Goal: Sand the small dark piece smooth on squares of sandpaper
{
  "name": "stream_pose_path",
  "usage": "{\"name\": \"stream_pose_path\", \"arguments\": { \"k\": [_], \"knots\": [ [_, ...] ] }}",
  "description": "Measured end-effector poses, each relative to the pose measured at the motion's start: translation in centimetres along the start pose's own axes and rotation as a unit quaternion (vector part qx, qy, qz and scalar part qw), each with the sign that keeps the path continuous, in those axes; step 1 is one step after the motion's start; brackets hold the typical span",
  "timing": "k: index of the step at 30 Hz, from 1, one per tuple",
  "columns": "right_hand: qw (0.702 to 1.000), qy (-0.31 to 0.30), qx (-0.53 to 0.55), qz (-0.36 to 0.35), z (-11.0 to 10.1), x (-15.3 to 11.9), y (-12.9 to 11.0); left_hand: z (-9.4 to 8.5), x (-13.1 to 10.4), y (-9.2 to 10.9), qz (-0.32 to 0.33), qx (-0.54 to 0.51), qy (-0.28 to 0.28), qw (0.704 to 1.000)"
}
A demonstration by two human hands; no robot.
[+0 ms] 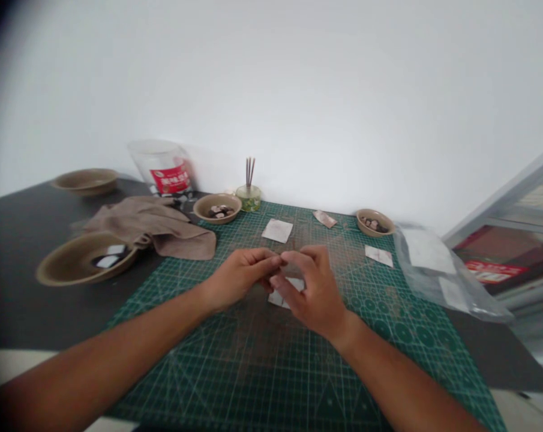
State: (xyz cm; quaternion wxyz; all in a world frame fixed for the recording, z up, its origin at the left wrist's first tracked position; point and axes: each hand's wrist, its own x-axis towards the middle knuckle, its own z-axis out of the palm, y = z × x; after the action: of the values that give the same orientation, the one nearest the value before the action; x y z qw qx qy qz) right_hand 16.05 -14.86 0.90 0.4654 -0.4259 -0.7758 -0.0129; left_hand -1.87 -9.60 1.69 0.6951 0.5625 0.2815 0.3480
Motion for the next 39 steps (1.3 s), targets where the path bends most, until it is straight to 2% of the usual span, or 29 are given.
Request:
{"name": "stream_pose_path", "arguments": {
  "k": [4, 7, 10, 16, 21, 27, 39],
  "knots": [
    [0.996, -0.032, -0.033, -0.074, 0.1, 0.0, -0.5, 0.3, -0.3, 0.2, 0.0, 0.11, -0.041, 0.993],
    [0.994, -0.061, -0.018, -0.094, 0.2, 0.1, -0.8, 0.3, -0.4, 0.1, 0.036, 0.166, -0.073, 0.983],
    [0.992, -0.077, 0.003, -0.098, 0.2, 0.2, -1.0, 0.4, -0.5, 0.0, 0.046, 0.185, -0.085, 0.978],
    [0.993, -0.074, 0.042, -0.081, 0.2, 0.2, -1.1, 0.5, -0.5, -0.1, 0.061, 0.184, -0.113, 0.975],
    [0.994, -0.059, 0.071, -0.06, 0.0, 0.2, -0.9, 0.5, -0.6, -0.2, 0.06, 0.174, -0.097, 0.978],
    [0.997, -0.005, 0.078, 0.009, -0.3, 0.3, 0.0, 0.2, -0.5, 0.1, 0.051, 0.087, -0.096, 0.99],
    [0.99, -0.018, 0.13, 0.055, -0.4, 0.2, 0.1, 0.1, -0.4, 0.3, 0.063, 0.006, -0.066, 0.996]
  ]
}}
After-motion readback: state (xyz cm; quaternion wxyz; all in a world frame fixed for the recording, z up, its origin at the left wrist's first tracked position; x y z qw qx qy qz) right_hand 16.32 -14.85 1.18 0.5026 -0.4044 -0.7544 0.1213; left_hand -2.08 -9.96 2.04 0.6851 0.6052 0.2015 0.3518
